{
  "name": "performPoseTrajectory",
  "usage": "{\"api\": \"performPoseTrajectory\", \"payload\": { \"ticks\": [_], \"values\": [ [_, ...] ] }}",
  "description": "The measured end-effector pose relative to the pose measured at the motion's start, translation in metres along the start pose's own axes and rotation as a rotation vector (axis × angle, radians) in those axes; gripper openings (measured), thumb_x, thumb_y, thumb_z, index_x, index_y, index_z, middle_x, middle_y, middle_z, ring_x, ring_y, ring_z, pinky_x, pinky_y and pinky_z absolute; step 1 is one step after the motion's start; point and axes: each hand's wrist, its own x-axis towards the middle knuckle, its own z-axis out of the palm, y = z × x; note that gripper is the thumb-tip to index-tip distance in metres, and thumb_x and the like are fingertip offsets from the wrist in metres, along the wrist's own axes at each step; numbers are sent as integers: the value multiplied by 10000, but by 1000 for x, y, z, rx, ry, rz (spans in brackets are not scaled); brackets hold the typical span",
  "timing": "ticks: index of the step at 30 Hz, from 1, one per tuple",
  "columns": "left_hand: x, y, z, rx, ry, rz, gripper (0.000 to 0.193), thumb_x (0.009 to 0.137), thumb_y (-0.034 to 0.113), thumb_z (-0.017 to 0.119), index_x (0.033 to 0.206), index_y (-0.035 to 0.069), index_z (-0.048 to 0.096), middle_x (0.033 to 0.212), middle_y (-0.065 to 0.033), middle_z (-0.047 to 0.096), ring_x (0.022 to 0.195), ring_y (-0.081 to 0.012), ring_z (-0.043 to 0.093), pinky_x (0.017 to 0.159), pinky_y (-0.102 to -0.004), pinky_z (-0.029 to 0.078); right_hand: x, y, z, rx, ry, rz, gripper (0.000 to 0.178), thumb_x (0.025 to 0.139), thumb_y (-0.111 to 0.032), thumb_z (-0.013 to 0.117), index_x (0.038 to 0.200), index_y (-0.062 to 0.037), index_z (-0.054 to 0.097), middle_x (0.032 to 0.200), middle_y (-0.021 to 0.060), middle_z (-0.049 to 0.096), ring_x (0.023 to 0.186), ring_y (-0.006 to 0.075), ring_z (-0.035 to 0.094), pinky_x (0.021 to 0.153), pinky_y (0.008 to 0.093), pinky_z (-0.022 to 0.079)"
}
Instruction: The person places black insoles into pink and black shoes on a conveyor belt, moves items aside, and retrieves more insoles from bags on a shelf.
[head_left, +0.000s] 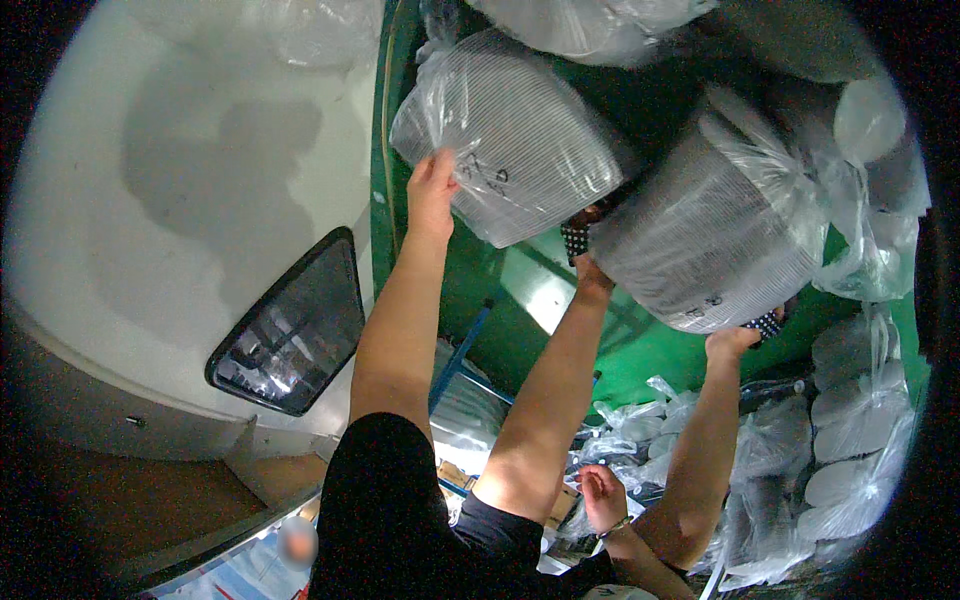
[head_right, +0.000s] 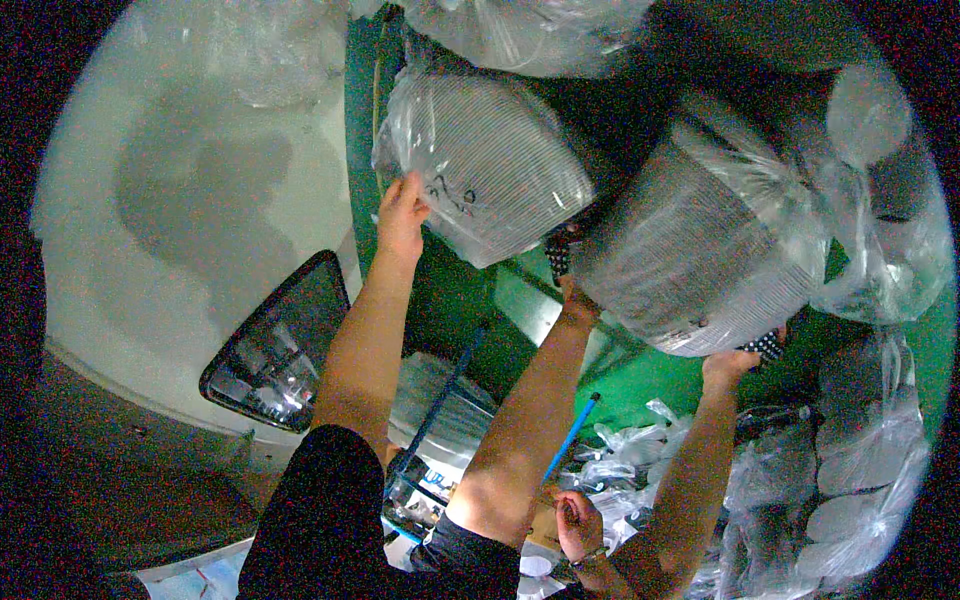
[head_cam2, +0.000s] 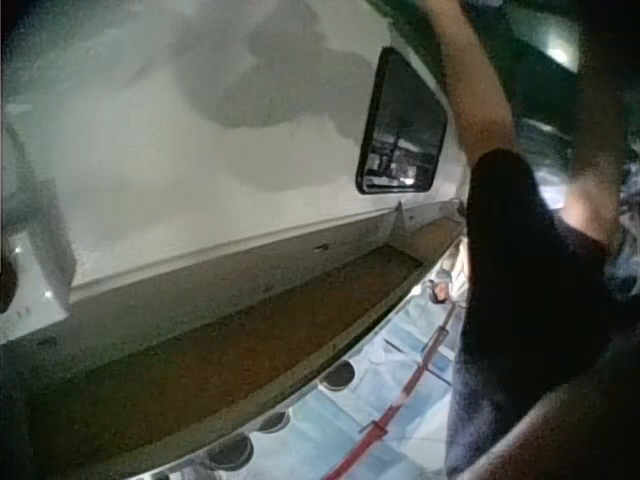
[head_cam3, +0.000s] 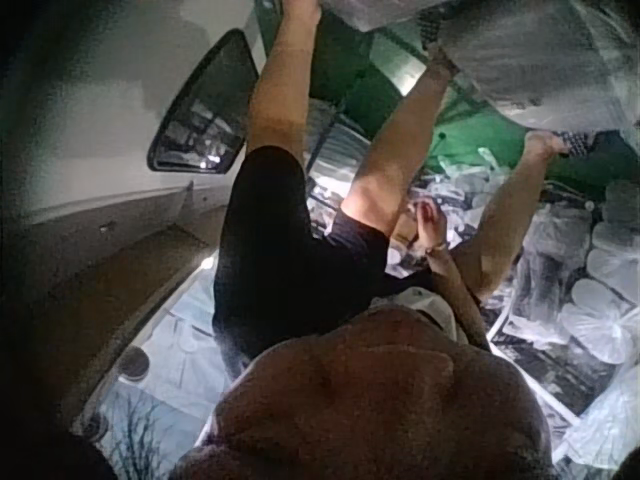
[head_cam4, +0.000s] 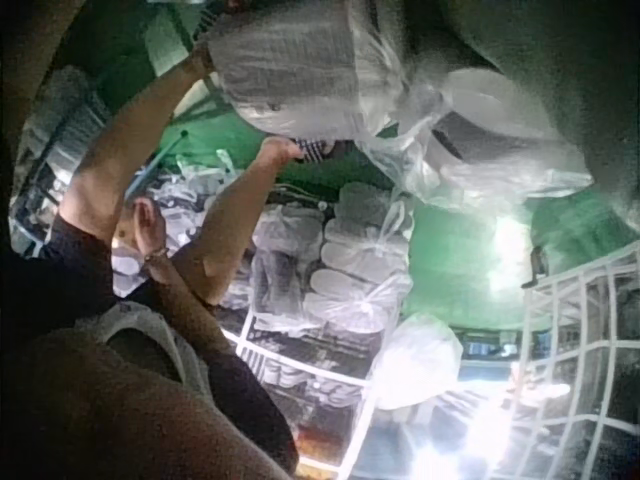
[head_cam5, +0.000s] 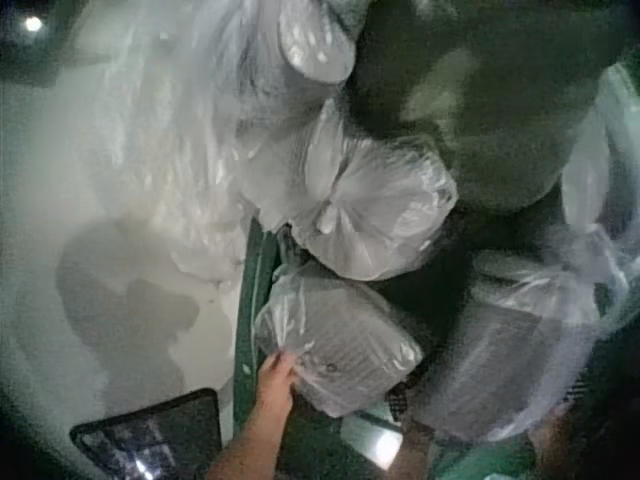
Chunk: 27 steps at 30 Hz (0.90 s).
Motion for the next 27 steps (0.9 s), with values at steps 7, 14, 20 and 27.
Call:
{"api": "performPoseTrajectory", "payload": {
  "ticks": [7, 14, 20, 27],
  "values": [
    [14, 6, -23, 425, 28, 158, 345, 764, 305, 577, 938, 13, 525, 770, -31, 522, 640, -112, 450, 588, -238, 390, -3, -13, 1, 82, -8, -33, 88, 816, -103, 496, 883, -47, 509, 741, 39, 566, 654, 86, 527, 575, 206, 416],
    [28, 13, -11, 562, 183, 371, 388, 725, 282, 606, 917, -39, 503, 855, -102, 511, 773, -209, 473, 699, -311, 384, -3, -19, 4, 91, -7, -63, 90, 816, -99, 489, 876, -39, 519, 730, 33, 563, 660, 85, 533, 582, 197, 421],
    [86, 77, 68, 905, 150, 543, 718, 705, 486, 539, 1150, -54, 379, 1155, -225, 414, 1085, -347, 380, 900, -366, 308, -4, -7, 0, 70, 22, -10, 118, 818, -128, 484, 875, -31, 519, 717, 44, 580, 649, 94, 542, 584, 213, 424],
    [61, 102, 44, 972, -57, 322, 662, 738, 536, 456, 1049, -47, 487, 1022, -214, 521, 995, -303, 480, 843, -331, 355, -2, -3, 16, -7, -33, -35, 97, 809, -126, 495, 854, -45, 522, 724, 49, 587, 648, 94, 553, 580, 217, 434]
  ]
}}
